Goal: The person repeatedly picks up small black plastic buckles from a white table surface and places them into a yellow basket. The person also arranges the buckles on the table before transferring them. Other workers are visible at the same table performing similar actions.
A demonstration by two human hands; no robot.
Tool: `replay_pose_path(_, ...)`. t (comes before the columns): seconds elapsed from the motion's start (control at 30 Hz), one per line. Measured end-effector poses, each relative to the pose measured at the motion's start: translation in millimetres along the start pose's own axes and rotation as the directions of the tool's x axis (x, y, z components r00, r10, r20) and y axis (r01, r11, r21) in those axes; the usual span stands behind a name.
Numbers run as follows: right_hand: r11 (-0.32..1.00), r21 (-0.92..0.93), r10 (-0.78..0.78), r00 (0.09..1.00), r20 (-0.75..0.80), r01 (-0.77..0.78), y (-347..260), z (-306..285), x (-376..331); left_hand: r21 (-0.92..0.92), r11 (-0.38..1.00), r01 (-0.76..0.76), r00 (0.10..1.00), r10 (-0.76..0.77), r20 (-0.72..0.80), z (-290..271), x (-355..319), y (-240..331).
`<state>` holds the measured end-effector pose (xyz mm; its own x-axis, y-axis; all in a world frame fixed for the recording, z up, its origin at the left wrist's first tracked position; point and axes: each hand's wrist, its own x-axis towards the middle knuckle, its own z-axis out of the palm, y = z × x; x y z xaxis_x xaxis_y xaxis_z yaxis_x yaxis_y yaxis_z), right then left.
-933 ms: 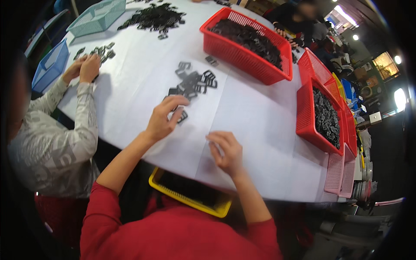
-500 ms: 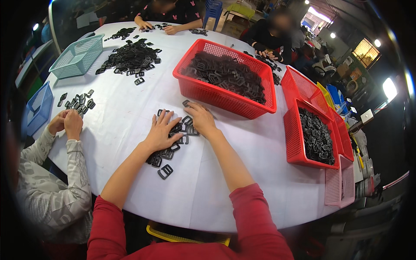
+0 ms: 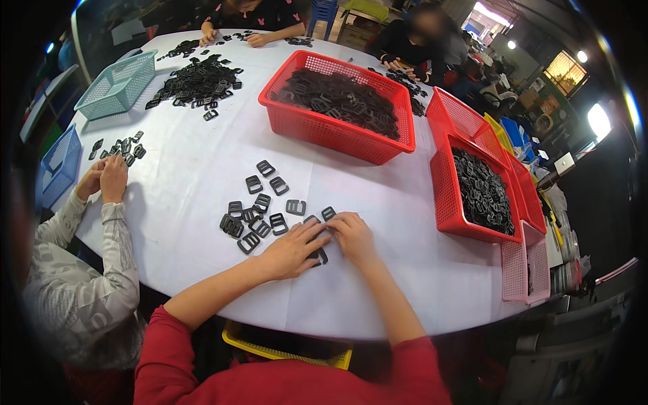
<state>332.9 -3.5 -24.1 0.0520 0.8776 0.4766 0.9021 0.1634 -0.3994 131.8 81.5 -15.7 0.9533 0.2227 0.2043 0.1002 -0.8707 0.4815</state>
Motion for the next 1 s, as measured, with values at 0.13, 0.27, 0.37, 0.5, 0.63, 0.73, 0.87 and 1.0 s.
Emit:
replay_pose_path(0.13,0.997,-0.08,0.001,0.991,-0.133,-0.011,-9.3,-9.1,-19.7,-0.067,0.995,-0.07,0.994,0.064,-0.092,18.8,-2.3,19.8)
replay_pose_path(0.27,0.99,0.123,0.111,0.933,-0.341,-0.073,-12.5,-8.7,-7.9,-0.049,0.979,-0.197,0.963,0.184,-0.199,15.0,-2.6,12.5)
replay_pose_path(0.37,0.871,0.397,0.422,0.854,-0.303,-0.29,-3.3,-10.1,-15.3,-0.05,0.983,-0.178,0.932,0.152,-0.329,5.1,-6.3,6.8)
replay_pose_path(0.5,0.935,0.097,0.356,0.893,-0.277,-0.342,11.4,-9.0,-20.8,-0.07,0.982,-0.173,0.871,0.119,-0.477,-2.6,-2.9,6.4)
replay_pose_path(0.63,0.937,0.092,0.349,0.906,-0.239,-0.336,6.4,-10.0,-17.5,0.014,1.0,0.002,0.783,0.007,-0.622,-22.2,0.7,-10.1)
replay_pose_path(0.73,0.915,0.167,0.398,0.889,-0.225,-0.368,9.0,-13.8,-15.8,-0.027,0.957,0.289,0.802,-0.258,-0.539,-52.6,10.0,-44.4)
replay_pose_path(0.87,0.852,0.232,0.503,0.857,-0.112,-0.47,14.8,-16.0,-9.1,0.183,0.933,0.311,0.922,-0.249,-0.297,-71.1,21.7,-78.1)
replay_pose_path(1.0,0.857,0.239,0.454,0.889,0.068,-0.456,-16.9,-23.4,21.5,0.24,0.905,0.35,0.933,-0.312,-0.181,-63.0,24.1,-78.1)
